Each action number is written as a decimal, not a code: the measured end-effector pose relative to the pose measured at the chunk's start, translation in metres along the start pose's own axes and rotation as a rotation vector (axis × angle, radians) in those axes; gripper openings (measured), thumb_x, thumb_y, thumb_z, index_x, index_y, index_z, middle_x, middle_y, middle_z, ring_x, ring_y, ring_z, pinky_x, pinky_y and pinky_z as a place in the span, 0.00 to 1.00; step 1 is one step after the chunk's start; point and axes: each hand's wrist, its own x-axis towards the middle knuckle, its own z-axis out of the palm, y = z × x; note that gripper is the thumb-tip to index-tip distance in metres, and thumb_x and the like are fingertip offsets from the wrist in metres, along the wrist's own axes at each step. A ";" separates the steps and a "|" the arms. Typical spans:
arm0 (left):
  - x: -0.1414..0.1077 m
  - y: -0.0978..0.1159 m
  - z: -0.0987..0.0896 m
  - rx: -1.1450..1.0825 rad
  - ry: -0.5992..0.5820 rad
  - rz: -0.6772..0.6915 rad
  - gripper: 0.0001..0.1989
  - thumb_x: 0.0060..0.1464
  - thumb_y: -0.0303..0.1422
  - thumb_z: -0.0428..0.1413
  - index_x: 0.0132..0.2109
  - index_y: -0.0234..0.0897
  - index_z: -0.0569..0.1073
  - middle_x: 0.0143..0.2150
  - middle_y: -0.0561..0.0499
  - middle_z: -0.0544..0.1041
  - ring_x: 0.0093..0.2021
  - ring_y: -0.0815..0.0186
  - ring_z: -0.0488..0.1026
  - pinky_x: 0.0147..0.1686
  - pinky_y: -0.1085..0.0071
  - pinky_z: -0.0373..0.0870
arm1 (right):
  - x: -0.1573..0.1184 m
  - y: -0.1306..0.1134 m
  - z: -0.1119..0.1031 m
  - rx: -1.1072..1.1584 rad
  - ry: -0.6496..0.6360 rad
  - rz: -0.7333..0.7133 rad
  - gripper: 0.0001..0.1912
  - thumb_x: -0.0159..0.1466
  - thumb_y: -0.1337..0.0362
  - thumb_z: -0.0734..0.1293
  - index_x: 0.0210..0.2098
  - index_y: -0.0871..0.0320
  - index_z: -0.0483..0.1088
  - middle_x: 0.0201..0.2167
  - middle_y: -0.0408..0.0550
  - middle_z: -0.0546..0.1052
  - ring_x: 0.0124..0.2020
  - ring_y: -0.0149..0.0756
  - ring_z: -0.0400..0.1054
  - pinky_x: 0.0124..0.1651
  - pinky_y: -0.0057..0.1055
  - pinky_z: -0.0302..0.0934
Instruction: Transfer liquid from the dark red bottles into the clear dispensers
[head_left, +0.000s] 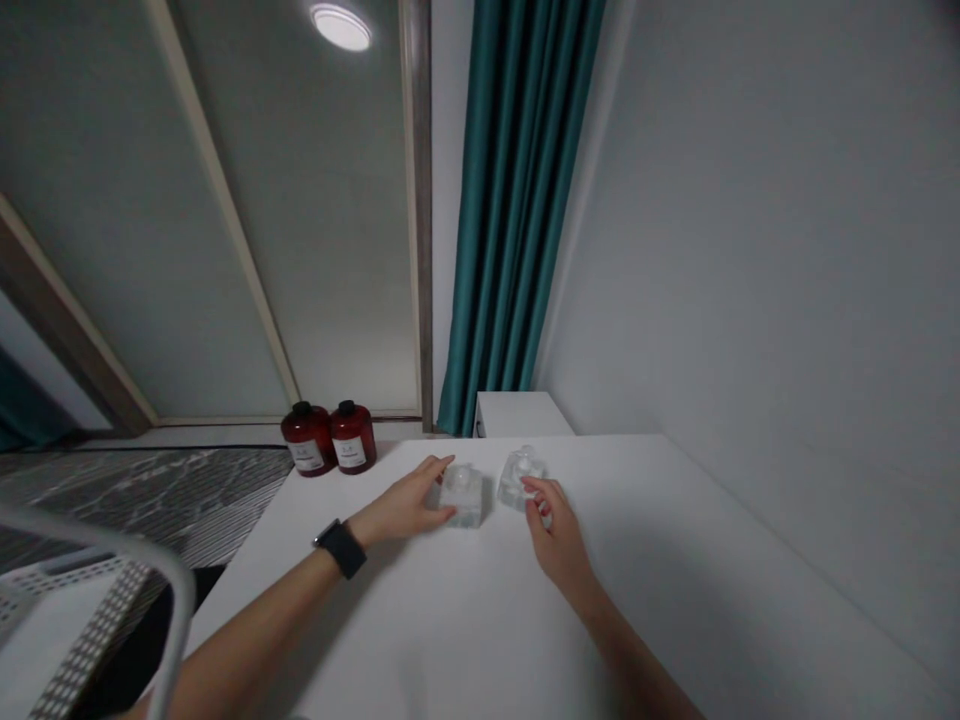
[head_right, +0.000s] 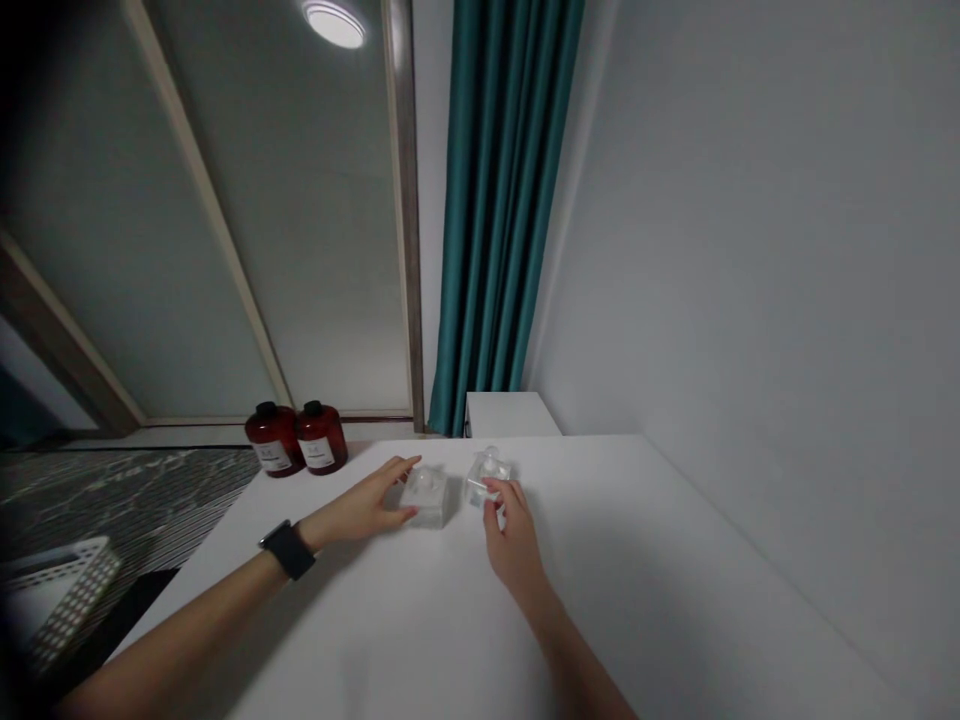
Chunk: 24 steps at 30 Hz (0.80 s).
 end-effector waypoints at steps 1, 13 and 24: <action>0.002 0.000 0.001 0.007 0.016 -0.015 0.34 0.55 0.38 0.58 0.66 0.36 0.59 0.55 0.42 0.70 0.53 0.54 0.71 0.58 0.56 0.68 | 0.005 0.006 -0.003 -0.008 0.012 0.007 0.16 0.64 0.67 0.58 0.49 0.56 0.71 0.42 0.51 0.73 0.35 0.39 0.68 0.39 0.35 0.65; 0.037 -0.011 0.007 -0.070 -0.021 -0.059 0.30 0.57 0.41 0.58 0.64 0.37 0.62 0.58 0.41 0.69 0.52 0.55 0.73 0.56 0.58 0.70 | 0.033 0.054 -0.014 0.018 -0.149 0.040 0.29 0.57 0.62 0.69 0.59 0.56 0.66 0.55 0.56 0.71 0.49 0.46 0.69 0.48 0.44 0.69; 0.053 -0.005 0.013 -0.106 -0.039 -0.042 0.27 0.56 0.39 0.60 0.61 0.39 0.66 0.56 0.43 0.70 0.52 0.54 0.73 0.55 0.57 0.71 | 0.053 0.072 -0.025 0.145 -0.359 0.047 0.29 0.60 0.62 0.68 0.61 0.53 0.68 0.64 0.55 0.68 0.63 0.47 0.64 0.58 0.46 0.67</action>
